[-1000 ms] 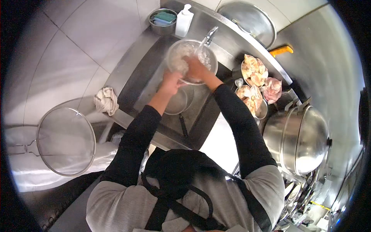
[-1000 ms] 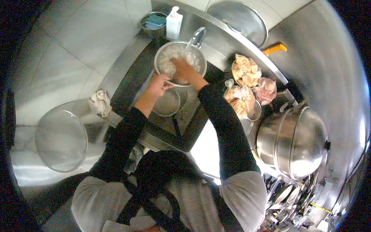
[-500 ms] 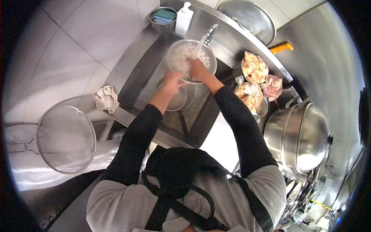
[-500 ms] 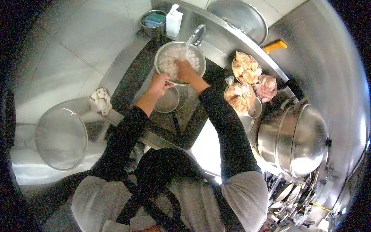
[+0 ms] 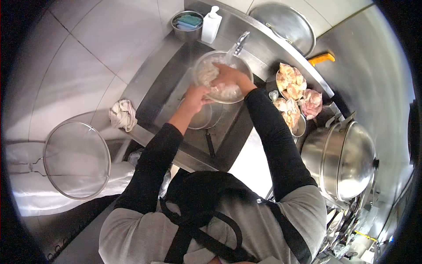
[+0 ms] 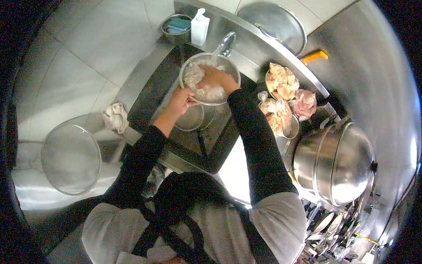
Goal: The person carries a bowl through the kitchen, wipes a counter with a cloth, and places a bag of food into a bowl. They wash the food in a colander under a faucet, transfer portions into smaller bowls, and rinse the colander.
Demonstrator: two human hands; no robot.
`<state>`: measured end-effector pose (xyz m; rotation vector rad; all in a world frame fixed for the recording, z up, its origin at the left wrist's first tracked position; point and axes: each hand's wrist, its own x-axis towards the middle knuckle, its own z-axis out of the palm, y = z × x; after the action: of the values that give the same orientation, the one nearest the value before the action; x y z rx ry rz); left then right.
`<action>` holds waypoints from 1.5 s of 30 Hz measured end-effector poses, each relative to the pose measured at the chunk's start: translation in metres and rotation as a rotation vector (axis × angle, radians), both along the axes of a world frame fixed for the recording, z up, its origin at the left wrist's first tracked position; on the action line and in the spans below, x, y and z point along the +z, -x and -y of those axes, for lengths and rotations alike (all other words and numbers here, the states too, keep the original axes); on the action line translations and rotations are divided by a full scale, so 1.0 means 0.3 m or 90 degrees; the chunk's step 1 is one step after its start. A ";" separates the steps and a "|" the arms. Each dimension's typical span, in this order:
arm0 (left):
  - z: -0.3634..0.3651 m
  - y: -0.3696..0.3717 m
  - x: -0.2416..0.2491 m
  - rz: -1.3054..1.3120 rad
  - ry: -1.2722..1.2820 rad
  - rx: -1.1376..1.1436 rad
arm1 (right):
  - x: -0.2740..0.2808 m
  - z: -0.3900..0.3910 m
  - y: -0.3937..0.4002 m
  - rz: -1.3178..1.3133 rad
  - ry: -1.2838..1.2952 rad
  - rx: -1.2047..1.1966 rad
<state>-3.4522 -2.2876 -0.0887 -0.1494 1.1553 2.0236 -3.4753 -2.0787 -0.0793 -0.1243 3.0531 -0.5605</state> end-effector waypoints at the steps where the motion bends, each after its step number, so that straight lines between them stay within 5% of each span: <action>1: -0.001 0.003 0.000 0.000 0.001 -0.001 | 0.011 0.006 0.015 0.023 0.032 0.018; 3: 0.008 -0.008 -0.012 0.004 0.000 0.022 | 0.082 0.012 0.014 0.156 0.048 -0.021; 6: 0.034 -0.001 -0.028 -0.012 -0.010 0.020 | 0.125 -0.041 0.036 0.128 0.076 -0.003; 7: 0.034 -0.004 -0.026 -0.011 -0.011 0.021 | 0.104 -0.044 0.045 0.000 0.052 0.023; 14: 0.052 0.006 -0.025 -0.030 0.032 0.044 | 0.205 -0.088 0.059 0.144 0.219 0.153; 16: 0.052 0.007 -0.023 -0.026 0.045 0.048 | 0.197 -0.070 0.065 0.137 0.251 -0.022; 20: 0.061 0.004 -0.032 -0.032 0.014 0.039 | 0.253 -0.027 0.032 0.249 0.107 -0.021; 23: 0.041 0.007 -0.033 -0.013 -0.002 -0.008 | 0.006 -0.039 0.036 0.119 0.190 -0.035; 26: 0.010 0.038 -0.100 -0.005 -0.026 -0.032 | 0.033 0.011 0.009 0.115 0.147 -0.090; 27: 0.017 0.016 -0.146 0.001 -0.056 -0.024 | 0.236 0.067 -0.010 0.232 0.067 -0.055; 31: 0.038 -0.014 -0.088 -0.012 0.018 0.029 | 0.239 0.003 0.022 0.238 0.198 0.122; 34: 0.046 -0.012 -0.057 -0.031 0.007 0.035 | 0.246 0.009 0.033 0.139 0.158 0.123; 45: 0.031 -0.008 -0.057 -0.001 0.012 0.041 | 0.235 0.000 0.041 0.198 0.140 0.072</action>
<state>-3.4496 -2.2968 -0.1057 -0.1973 1.1853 2.0700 -3.4876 -2.0787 -0.0089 -0.1929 2.6595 -0.8207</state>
